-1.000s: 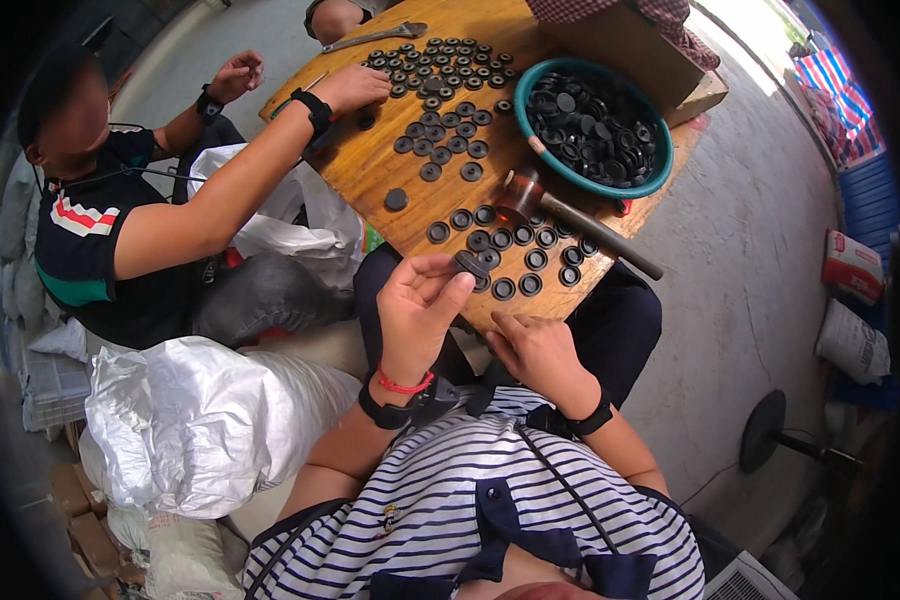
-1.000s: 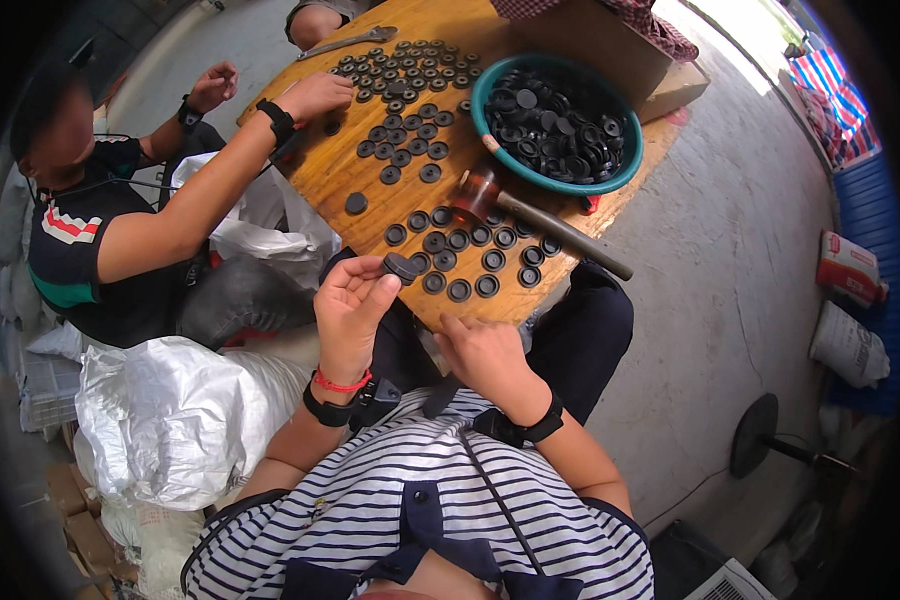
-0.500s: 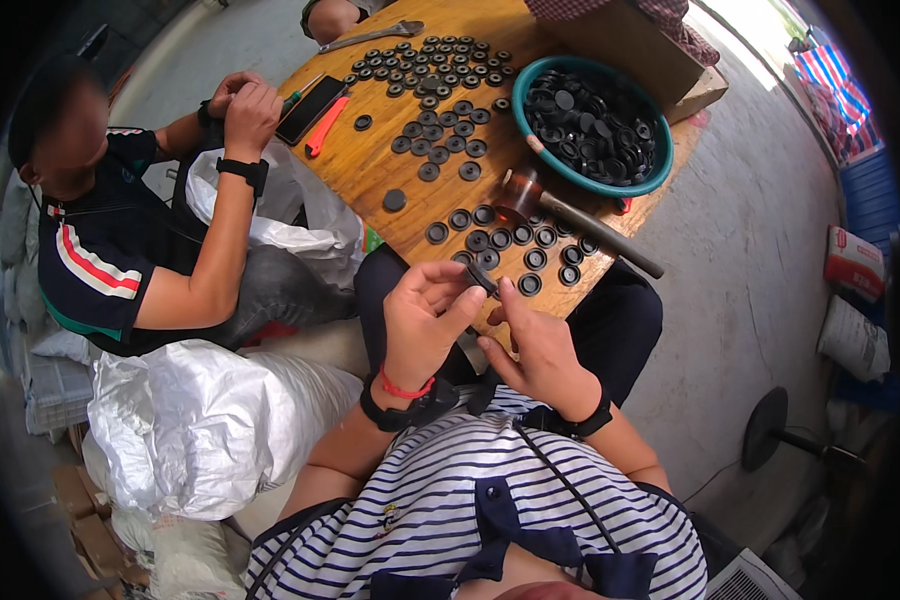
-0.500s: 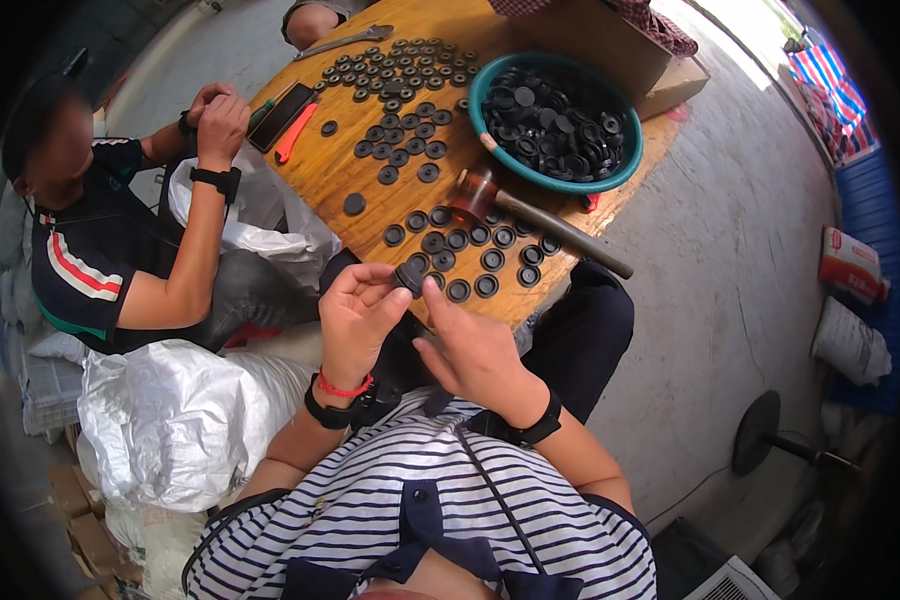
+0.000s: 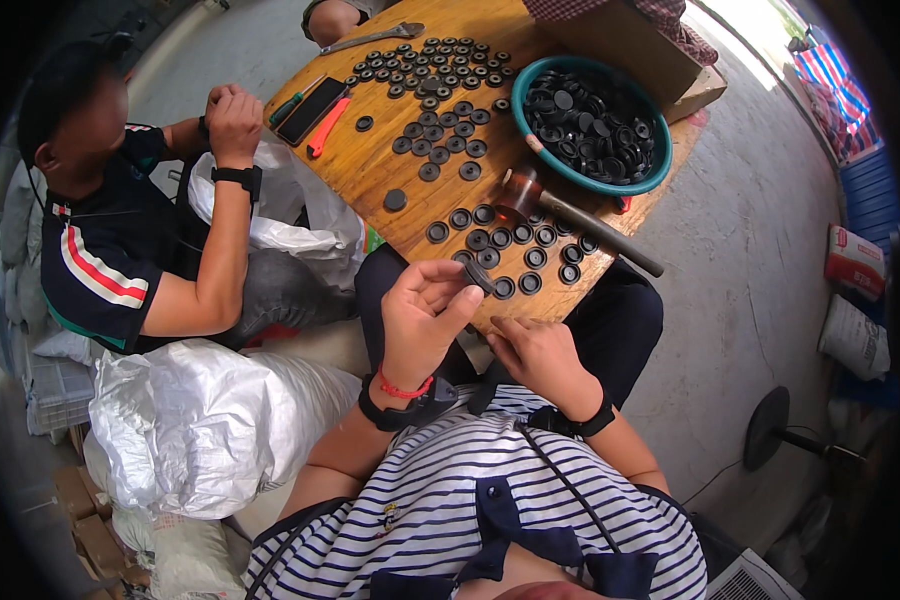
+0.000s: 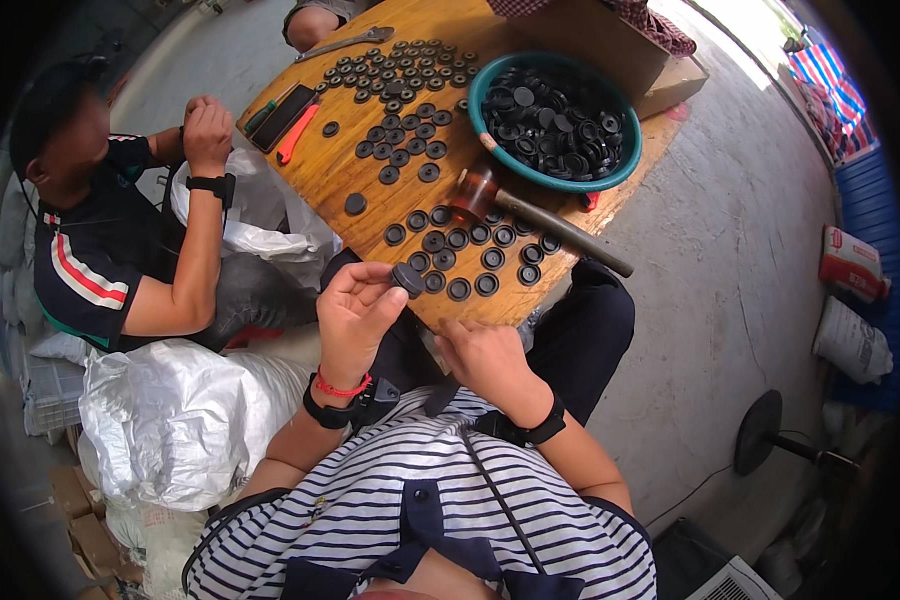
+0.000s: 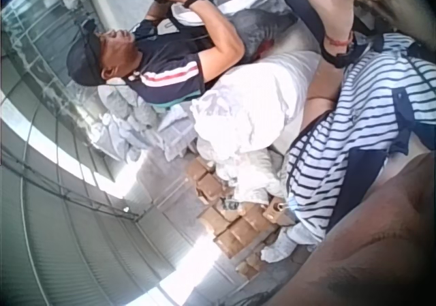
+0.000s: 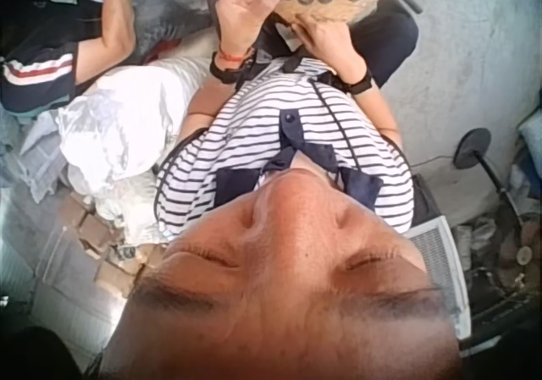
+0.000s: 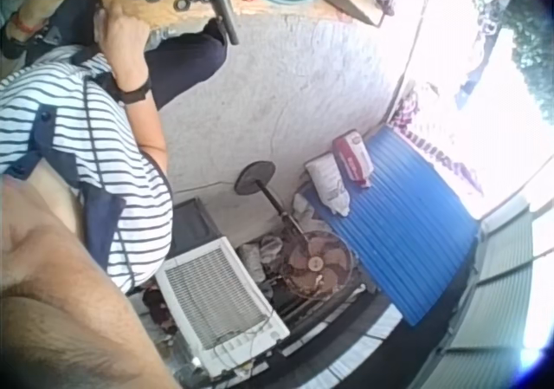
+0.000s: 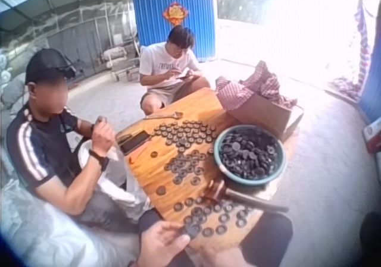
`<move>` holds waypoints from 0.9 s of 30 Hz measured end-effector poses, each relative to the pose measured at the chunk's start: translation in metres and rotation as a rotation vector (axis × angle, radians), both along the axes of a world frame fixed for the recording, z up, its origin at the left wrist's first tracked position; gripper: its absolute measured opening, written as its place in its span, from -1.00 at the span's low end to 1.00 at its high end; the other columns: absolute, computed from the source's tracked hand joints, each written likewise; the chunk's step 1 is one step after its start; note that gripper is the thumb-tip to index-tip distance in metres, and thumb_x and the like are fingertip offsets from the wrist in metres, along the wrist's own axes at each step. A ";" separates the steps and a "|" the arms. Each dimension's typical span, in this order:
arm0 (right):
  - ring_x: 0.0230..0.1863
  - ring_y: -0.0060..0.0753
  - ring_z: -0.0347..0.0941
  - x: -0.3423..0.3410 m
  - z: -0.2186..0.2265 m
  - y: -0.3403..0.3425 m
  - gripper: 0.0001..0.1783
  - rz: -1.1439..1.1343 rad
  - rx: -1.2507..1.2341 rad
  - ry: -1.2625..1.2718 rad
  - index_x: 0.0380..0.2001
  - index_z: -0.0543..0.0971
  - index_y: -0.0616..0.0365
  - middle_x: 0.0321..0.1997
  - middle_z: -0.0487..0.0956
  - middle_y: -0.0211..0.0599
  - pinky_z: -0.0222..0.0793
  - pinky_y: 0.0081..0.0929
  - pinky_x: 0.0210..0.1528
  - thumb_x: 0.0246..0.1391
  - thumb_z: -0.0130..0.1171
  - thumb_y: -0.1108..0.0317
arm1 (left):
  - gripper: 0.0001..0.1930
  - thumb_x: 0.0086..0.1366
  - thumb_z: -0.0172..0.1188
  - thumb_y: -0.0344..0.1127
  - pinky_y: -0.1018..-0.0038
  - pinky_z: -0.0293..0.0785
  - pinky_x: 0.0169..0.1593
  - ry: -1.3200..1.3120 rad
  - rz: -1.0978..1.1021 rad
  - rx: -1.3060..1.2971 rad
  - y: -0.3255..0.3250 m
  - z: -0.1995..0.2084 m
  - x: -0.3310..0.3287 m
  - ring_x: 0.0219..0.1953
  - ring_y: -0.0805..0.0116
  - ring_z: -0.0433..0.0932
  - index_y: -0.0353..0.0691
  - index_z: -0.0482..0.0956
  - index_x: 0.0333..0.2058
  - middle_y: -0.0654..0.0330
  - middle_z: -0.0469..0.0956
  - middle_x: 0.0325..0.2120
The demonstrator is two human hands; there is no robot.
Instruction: Manually assembling small rubber and metal circular components on a wooden table.
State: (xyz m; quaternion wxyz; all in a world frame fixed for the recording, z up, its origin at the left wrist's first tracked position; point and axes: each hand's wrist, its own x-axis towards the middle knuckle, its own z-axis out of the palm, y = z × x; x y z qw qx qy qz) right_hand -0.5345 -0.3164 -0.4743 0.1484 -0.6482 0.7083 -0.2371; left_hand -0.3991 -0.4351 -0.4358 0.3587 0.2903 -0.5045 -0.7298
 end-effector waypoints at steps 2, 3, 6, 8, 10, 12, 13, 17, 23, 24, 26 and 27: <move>-0.54 -0.18 0.53 0.001 0.004 -0.001 -0.81 -0.029 -0.128 -0.042 -0.32 0.54 0.16 -0.58 0.55 -0.23 0.39 -0.32 -0.53 0.11 0.16 0.26 | -0.68 0.20 0.21 -0.59 0.56 0.47 0.01 0.007 -0.019 0.010 0.000 -0.001 0.001 -0.13 0.44 0.57 -0.45 0.39 -0.07 0.07 0.55 -0.18; -0.54 -0.18 0.53 0.002 0.011 -0.002 -0.81 -0.030 -0.130 -0.043 -0.32 0.54 0.16 -0.58 0.55 -0.23 0.39 -0.32 -0.53 0.11 0.16 0.26 | -0.67 0.20 0.20 -0.59 0.55 0.46 0.03 0.031 -0.058 0.013 0.001 -0.001 0.002 -0.10 0.43 0.56 -0.45 0.38 -0.06 0.06 0.54 -0.16; -0.56 -0.29 0.50 0.001 0.026 -0.003 -0.75 -0.104 -0.167 -0.499 -0.23 0.54 0.20 -0.57 0.52 -0.24 0.38 -0.40 -0.50 0.19 0.12 0.22 | -0.64 0.19 0.22 -0.57 0.51 0.43 0.08 0.104 -0.092 -0.025 0.008 -0.006 0.002 -0.04 0.42 0.52 -0.44 0.39 -0.03 0.05 0.51 -0.09; -0.54 -0.52 0.46 -0.006 0.029 -0.003 -0.70 -0.066 -0.038 -1.008 -0.16 0.52 0.22 -0.52 0.53 -0.35 0.37 -0.54 -0.46 0.26 0.06 0.18 | -0.62 0.18 0.24 -0.55 0.49 0.42 0.10 0.152 -0.092 -0.068 0.011 -0.011 0.003 0.00 0.43 0.50 -0.42 0.40 -0.02 0.04 0.50 -0.05; -0.49 -0.60 0.45 -0.013 0.041 -0.007 -0.69 -0.034 0.054 -1.184 -0.16 0.51 0.22 -0.49 0.53 -0.40 0.37 -0.60 -0.43 0.29 0.04 0.16 | -0.59 0.19 0.24 -0.53 0.45 0.33 0.17 0.086 -0.101 -0.326 0.012 -0.016 0.003 0.07 0.39 0.44 -0.44 0.41 0.01 0.06 0.47 -0.01; -0.43 -0.72 0.44 -0.019 0.049 -0.007 -0.69 0.009 0.156 -1.423 -0.15 0.51 0.21 -0.42 0.55 -0.48 0.35 -0.71 -0.37 0.31 0.02 0.16 | -0.58 0.18 0.26 -0.51 0.45 0.32 0.17 0.079 -0.118 -0.290 0.017 -0.017 0.005 0.06 0.39 0.44 -0.44 0.41 0.02 0.07 0.47 -0.03; -0.43 -0.72 0.44 -0.021 0.048 -0.006 -0.69 0.006 0.149 -1.425 -0.15 0.51 0.21 -0.42 0.55 -0.48 0.35 -0.71 -0.37 0.31 0.02 0.16 | -0.56 0.18 0.28 -0.49 0.45 0.31 0.17 0.072 -0.124 -0.253 0.018 -0.016 0.005 0.05 0.38 0.44 -0.45 0.41 0.04 0.09 0.48 -0.04; -0.44 -0.59 0.46 -0.023 0.055 -0.001 -0.72 -0.064 0.001 -1.257 -0.16 0.52 0.24 -0.46 0.53 -0.40 0.35 -0.62 -0.39 0.27 0.07 0.22 | -0.56 0.19 0.30 -0.47 0.48 0.35 0.12 0.095 -0.182 -0.299 0.020 -0.006 0.005 0.00 0.41 0.46 -0.45 0.43 0.03 0.11 0.49 -0.09; -0.56 -0.25 0.39 -0.027 0.066 0.004 -0.77 0.120 -0.372 -0.531 -0.36 0.50 0.26 -0.56 0.43 -0.21 0.26 -0.41 -0.49 0.08 0.25 0.30 | -0.67 0.23 0.30 -0.42 0.55 0.42 -0.05 0.063 -0.217 -0.309 0.019 0.005 0.006 -0.11 0.45 0.50 -0.40 0.51 -0.06 0.13 0.51 -0.15; -0.56 -0.25 0.39 -0.029 0.067 0.004 -0.77 0.135 -0.379 -0.536 -0.36 0.50 0.26 -0.56 0.43 -0.21 0.26 -0.41 -0.49 0.08 0.25 0.30 | -0.67 0.23 0.30 -0.39 0.56 0.41 -0.08 0.060 -0.246 -0.304 0.019 0.008 0.003 -0.15 0.46 0.50 -0.38 0.52 -0.07 0.15 0.52 -0.19; -0.59 -0.25 0.36 -0.033 0.067 0.010 -0.73 0.128 -0.318 -0.476 -0.46 0.47 0.24 -0.60 0.38 -0.23 0.22 -0.41 -0.53 0.02 0.29 0.28 | -0.66 0.23 0.32 -0.28 0.58 0.40 -0.16 -0.029 -0.295 -0.366 0.020 0.009 -0.001 -0.26 0.49 0.52 -0.35 0.52 -0.09 0.21 0.55 -0.30; -0.59 -0.25 0.36 -0.033 0.065 0.010 -0.73 0.151 -0.327 -0.481 -0.46 0.47 0.24 -0.60 0.38 -0.23 0.22 -0.41 -0.53 0.02 0.29 0.28 | -0.67 0.22 0.33 -0.25 0.57 0.41 -0.19 -0.026 -0.297 -0.357 0.021 0.006 -0.003 -0.30 0.50 0.53 -0.33 0.53 -0.14 0.23 0.56 -0.34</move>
